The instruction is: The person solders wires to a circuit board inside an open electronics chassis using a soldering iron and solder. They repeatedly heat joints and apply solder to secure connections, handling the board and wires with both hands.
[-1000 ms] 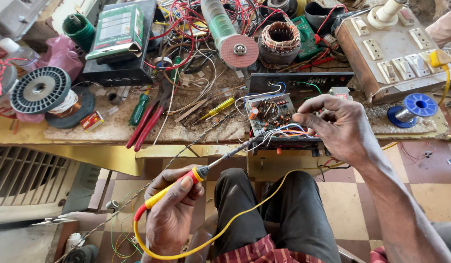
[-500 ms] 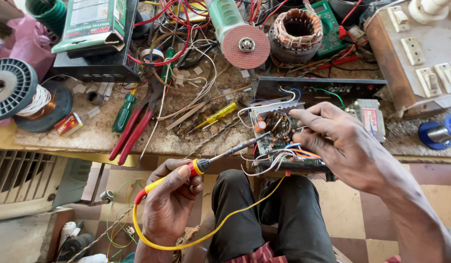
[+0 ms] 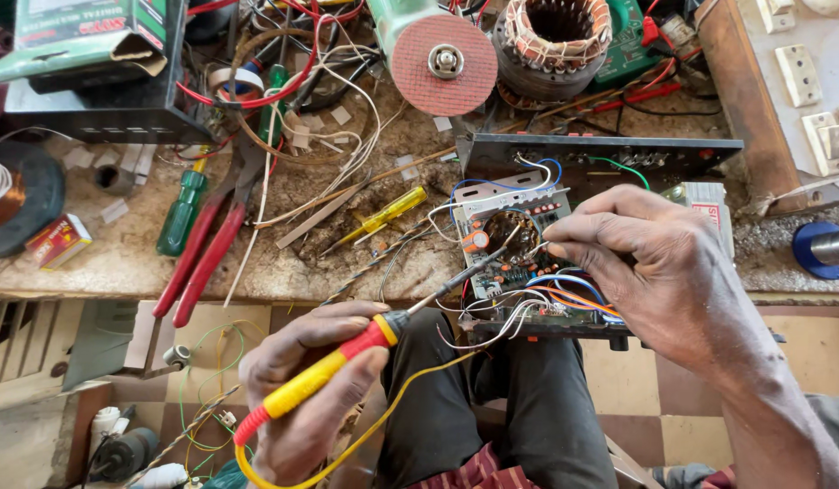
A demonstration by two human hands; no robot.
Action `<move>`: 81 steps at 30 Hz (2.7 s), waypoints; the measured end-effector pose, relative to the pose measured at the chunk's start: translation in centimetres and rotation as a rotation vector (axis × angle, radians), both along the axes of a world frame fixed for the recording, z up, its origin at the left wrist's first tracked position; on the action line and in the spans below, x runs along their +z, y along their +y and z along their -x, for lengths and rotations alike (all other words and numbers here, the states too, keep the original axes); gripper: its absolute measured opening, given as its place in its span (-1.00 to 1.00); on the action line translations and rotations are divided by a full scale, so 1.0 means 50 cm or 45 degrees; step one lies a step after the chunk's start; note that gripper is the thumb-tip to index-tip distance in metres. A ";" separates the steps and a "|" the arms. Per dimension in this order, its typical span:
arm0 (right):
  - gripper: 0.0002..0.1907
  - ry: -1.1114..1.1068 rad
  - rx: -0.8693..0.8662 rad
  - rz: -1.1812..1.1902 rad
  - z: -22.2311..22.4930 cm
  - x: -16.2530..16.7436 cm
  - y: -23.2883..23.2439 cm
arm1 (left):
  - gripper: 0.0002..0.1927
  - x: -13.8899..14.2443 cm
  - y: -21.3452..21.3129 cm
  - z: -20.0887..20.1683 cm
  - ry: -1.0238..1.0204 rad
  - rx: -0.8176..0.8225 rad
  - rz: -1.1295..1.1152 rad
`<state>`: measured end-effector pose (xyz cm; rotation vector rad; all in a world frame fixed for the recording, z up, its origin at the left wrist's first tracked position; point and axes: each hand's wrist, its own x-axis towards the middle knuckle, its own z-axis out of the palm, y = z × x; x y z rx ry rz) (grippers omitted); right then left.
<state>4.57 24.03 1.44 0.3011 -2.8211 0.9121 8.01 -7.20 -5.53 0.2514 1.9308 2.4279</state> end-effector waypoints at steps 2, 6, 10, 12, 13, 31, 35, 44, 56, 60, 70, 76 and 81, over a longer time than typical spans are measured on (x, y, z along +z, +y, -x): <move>-0.82 0.005 -0.026 -0.005 0.004 0.001 -0.007 | -0.71 0.013 0.010 0.007 0.275 -0.039 0.210; -0.86 0.052 0.024 0.156 0.010 -0.008 -0.005 | -0.73 0.032 0.032 0.023 0.365 -0.046 0.329; -0.86 0.031 -0.029 0.122 0.014 -0.022 0.003 | -0.72 0.039 0.048 0.030 0.400 -0.024 0.371; -0.87 0.009 -0.046 0.062 0.014 -0.027 0.002 | -0.72 0.038 0.048 0.031 0.389 -0.021 0.390; -0.86 0.005 -0.015 0.045 0.017 -0.029 0.001 | -0.72 0.038 0.044 0.032 0.400 -0.022 0.424; -0.89 -0.165 -0.100 0.093 0.022 -0.032 -0.012 | -0.70 0.028 0.039 0.024 0.340 0.005 0.343; -0.85 -0.044 0.003 0.047 0.022 -0.030 -0.010 | -0.70 0.028 0.039 0.025 0.330 0.021 0.343; -0.85 0.043 0.021 -0.067 0.023 -0.028 -0.020 | -0.71 0.029 0.038 0.021 0.307 0.049 0.380; -0.84 -0.123 -0.017 0.000 0.025 -0.027 -0.030 | -0.72 0.019 0.041 0.030 0.400 -0.009 0.314; -0.83 -0.092 0.018 -0.015 0.025 -0.027 -0.029 | -0.71 0.012 0.047 0.034 0.456 0.014 0.338; -0.84 -0.108 0.008 -0.049 0.025 -0.024 -0.031 | -0.71 0.013 0.045 0.035 0.486 0.015 0.392; -0.85 -0.095 0.026 -0.050 0.026 -0.021 -0.032 | -0.70 0.013 0.048 0.035 0.486 0.019 0.388; -0.85 -0.084 0.036 -0.051 0.024 -0.016 -0.034 | -0.69 0.011 0.050 0.033 0.533 0.020 0.397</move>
